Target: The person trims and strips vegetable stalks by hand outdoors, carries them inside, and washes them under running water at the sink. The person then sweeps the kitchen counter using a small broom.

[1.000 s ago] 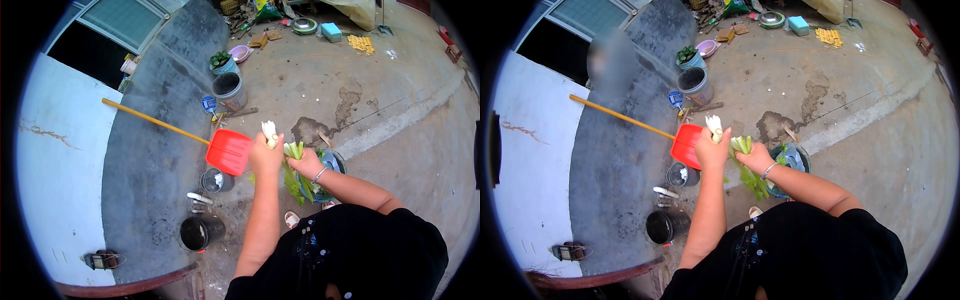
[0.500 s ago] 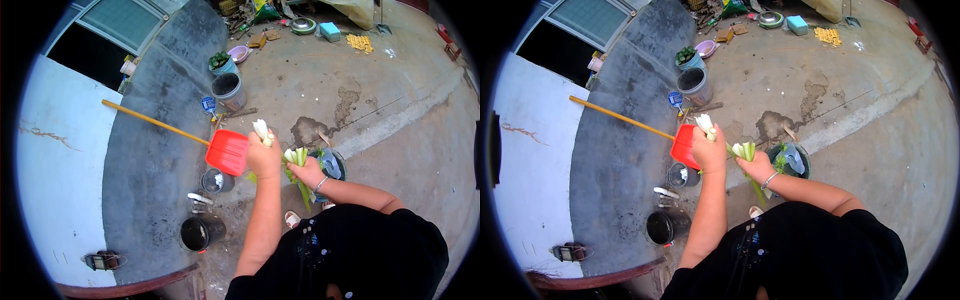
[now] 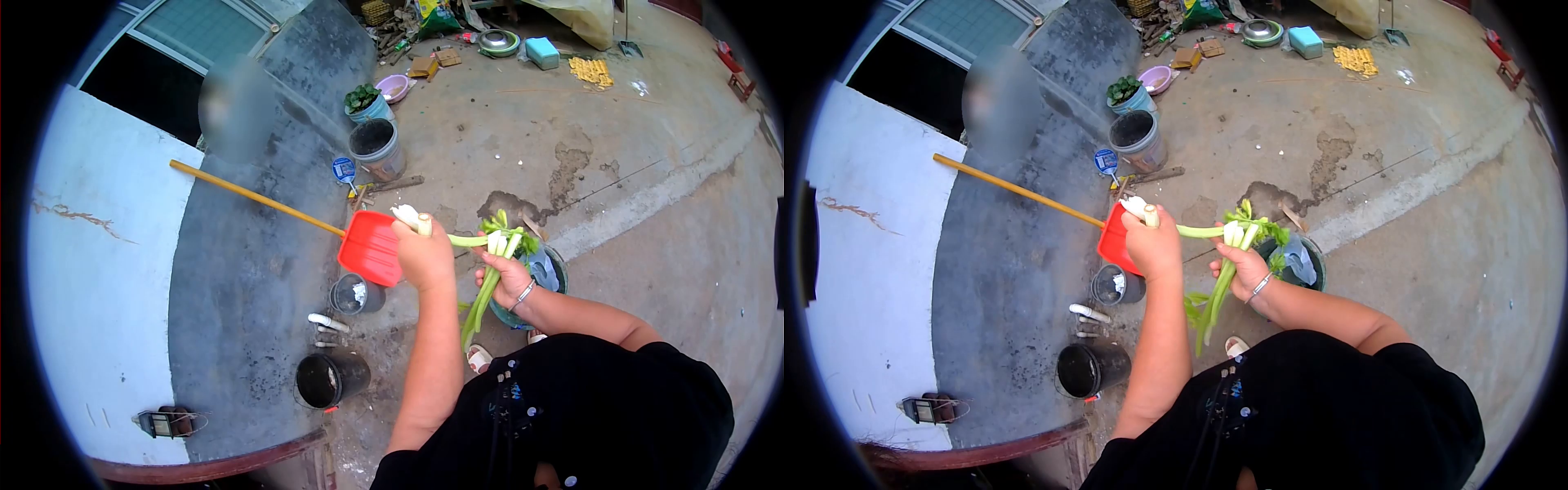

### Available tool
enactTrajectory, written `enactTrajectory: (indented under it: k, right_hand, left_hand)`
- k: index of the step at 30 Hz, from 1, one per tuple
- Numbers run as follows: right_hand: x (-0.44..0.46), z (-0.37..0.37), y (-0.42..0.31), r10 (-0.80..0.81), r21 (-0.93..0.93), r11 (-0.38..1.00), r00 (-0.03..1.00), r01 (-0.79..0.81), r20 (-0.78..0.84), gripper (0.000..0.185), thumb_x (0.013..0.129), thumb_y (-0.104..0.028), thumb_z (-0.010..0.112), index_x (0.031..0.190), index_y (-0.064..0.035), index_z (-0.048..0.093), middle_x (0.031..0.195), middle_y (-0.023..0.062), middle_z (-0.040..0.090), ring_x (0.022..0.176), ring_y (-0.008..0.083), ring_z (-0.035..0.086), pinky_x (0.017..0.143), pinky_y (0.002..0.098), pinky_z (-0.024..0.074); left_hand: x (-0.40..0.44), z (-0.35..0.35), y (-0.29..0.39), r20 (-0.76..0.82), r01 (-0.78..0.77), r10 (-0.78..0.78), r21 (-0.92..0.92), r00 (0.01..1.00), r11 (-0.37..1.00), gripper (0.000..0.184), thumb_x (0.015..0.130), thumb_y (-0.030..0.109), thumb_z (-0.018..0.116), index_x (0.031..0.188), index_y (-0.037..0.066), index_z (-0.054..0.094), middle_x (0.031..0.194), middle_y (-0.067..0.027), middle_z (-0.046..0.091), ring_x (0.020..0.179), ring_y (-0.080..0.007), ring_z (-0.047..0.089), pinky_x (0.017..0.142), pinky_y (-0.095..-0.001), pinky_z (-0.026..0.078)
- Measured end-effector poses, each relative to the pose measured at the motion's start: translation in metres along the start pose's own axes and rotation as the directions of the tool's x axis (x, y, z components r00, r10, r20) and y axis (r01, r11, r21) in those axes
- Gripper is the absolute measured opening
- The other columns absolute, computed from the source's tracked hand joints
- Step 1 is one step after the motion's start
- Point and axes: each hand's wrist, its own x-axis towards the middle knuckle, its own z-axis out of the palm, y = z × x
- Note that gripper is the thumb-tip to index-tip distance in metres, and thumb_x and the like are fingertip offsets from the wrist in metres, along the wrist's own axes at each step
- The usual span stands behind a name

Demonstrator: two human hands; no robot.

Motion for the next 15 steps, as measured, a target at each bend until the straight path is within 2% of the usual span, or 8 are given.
enactTrajectory:
  k: [4, 6, 7, 10, 11, 13, 14, 15]
  right_hand:
    - [-0.003, 0.008, -0.003, 0.026, 0.044, 0.999, 0.998, -0.028, 0.052, 0.037, 0.081, -0.015, 0.058, 0.116, -0.0144, 0.047, 0.104, 0.0036, 0.056, 0.06, 0.0121, 0.05, 0.058, 0.0274, 0.0431]
    - [-0.001, 0.006, 0.001, 0.048, -0.077, 0.996, 0.995, -0.041, 0.09, 0.023, 0.081, -0.019, 0.059, 0.1, -0.0097, 0.053, 0.086, 0.002, 0.057, 0.059, 0.0108, 0.048, 0.056, 0.026, 0.0393]
    - [-0.002, 0.005, 0.001, 0.048, -0.077, 0.996, 0.995, -0.041, 0.091, 0.023, 0.081, -0.019, 0.059, 0.1, -0.0097, 0.053, 0.086, 0.002, 0.057, 0.059, 0.0108, 0.048, 0.056, 0.026, 0.0393]
    - [-0.011, 0.013, -0.003, 0.158, -0.134, 0.981, 0.979, -0.14, 0.13, 0.012, 0.081, -0.016, 0.059, 0.081, -0.0068, 0.051, 0.063, -0.0004, 0.046, 0.051, 0.0098, 0.043, 0.051, 0.0239, 0.0353]
    - [-0.014, 0.013, -0.008, 0.157, -0.135, 0.981, 0.979, -0.14, 0.131, 0.012, 0.081, -0.016, 0.059, 0.081, -0.0068, 0.051, 0.063, -0.0004, 0.046, 0.051, 0.0098, 0.043, 0.051, 0.0239, 0.0353]
    - [-0.017, 0.006, -0.019, 0.291, -0.196, 0.953, 0.879, -0.231, 0.379, 0.013, 0.08, -0.016, 0.059, 0.08, -0.0064, 0.05, 0.064, -0.0005, 0.046, 0.05, 0.0092, 0.041, 0.051, 0.0234, 0.0347]
    - [-0.017, 0.002, -0.026, 0.334, -0.308, 0.927, 0.842, -0.213, 0.424, 0.016, 0.079, -0.017, 0.061, 0.08, -0.0058, 0.05, 0.062, -0.0008, 0.044, 0.05, 0.0085, 0.04, 0.05, 0.0228, 0.0341]
    - [-0.018, -0.004, -0.033, 0.338, -0.31, 0.926, 0.84, -0.216, 0.425, 0.016, 0.079, -0.017, 0.061, 0.08, -0.0058, 0.05, 0.062, -0.0008, 0.044, 0.05, 0.0085, 0.04, 0.05, 0.0228, 0.0341]
  left_hand:
    - [-0.001, -0.001, 0.001, 0.023, 0.001, 0.0, -0.03, 1.0, 1.0, 0.026, 0.075, 0.022, 0.061, 0.084, 0.002, 0.046, 0.074, -0.0179, 0.06, 0.071, -0.0351, 0.059, 0.062, -0.0411, 0.045]
    - [-0.003, 0.0, 0.001, 0.047, -0.007, 0.009, -0.031, 0.999, 0.999, 0.027, 0.075, 0.022, 0.062, 0.084, 0.002, 0.046, 0.074, -0.0177, 0.06, 0.071, -0.035, 0.059, 0.062, -0.041, 0.045]
    - [-0.004, -0.001, 0.0, 0.071, -0.015, 0.017, -0.031, 0.997, 0.999, 0.028, 0.075, 0.023, 0.062, 0.084, 0.001, 0.047, 0.073, -0.0176, 0.06, 0.071, -0.0349, 0.06, 0.062, -0.0409, 0.044]
    - [-0.004, -0.002, -0.005, 0.076, -0.075, 0.08, -0.062, 0.994, 0.995, 0.027, 0.074, 0.022, 0.063, 0.082, 0.001, 0.049, 0.073, -0.0167, 0.06, 0.07, -0.0335, 0.06, 0.061, -0.04, 0.044]
    - [-0.003, -0.003, -0.008, 0.074, -0.076, 0.08, -0.063, 0.994, 0.995, 0.027, 0.074, 0.022, 0.063, 0.082, 0.001, 0.049, 0.073, -0.0167, 0.06, 0.07, -0.0335, 0.06, 0.061, -0.04, 0.044]
    - [0.002, -0.006, -0.016, 0.054, -0.069, 0.074, -0.086, 0.996, 0.994, 0.026, 0.074, 0.022, 0.065, 0.083, 0.001, 0.051, 0.072, -0.0157, 0.06, 0.067, -0.0313, 0.06, 0.06, -0.038, 0.044]
    - [0.006, -0.008, -0.021, 0.05, -0.067, 0.072, -0.086, 0.996, 0.994, 0.026, 0.074, 0.022, 0.065, 0.083, 0.001, 0.051, 0.072, -0.0157, 0.06, 0.067, -0.0313, 0.06, 0.06, -0.038, 0.044]
    - [0.012, -0.01, -0.027, 0.025, -0.097, 0.099, -0.088, 0.995, 0.991, 0.026, 0.075, 0.023, 0.063, 0.085, 0.003, 0.05, 0.072, -0.0148, 0.06, 0.067, -0.0317, 0.059, 0.06, -0.0386, 0.044]
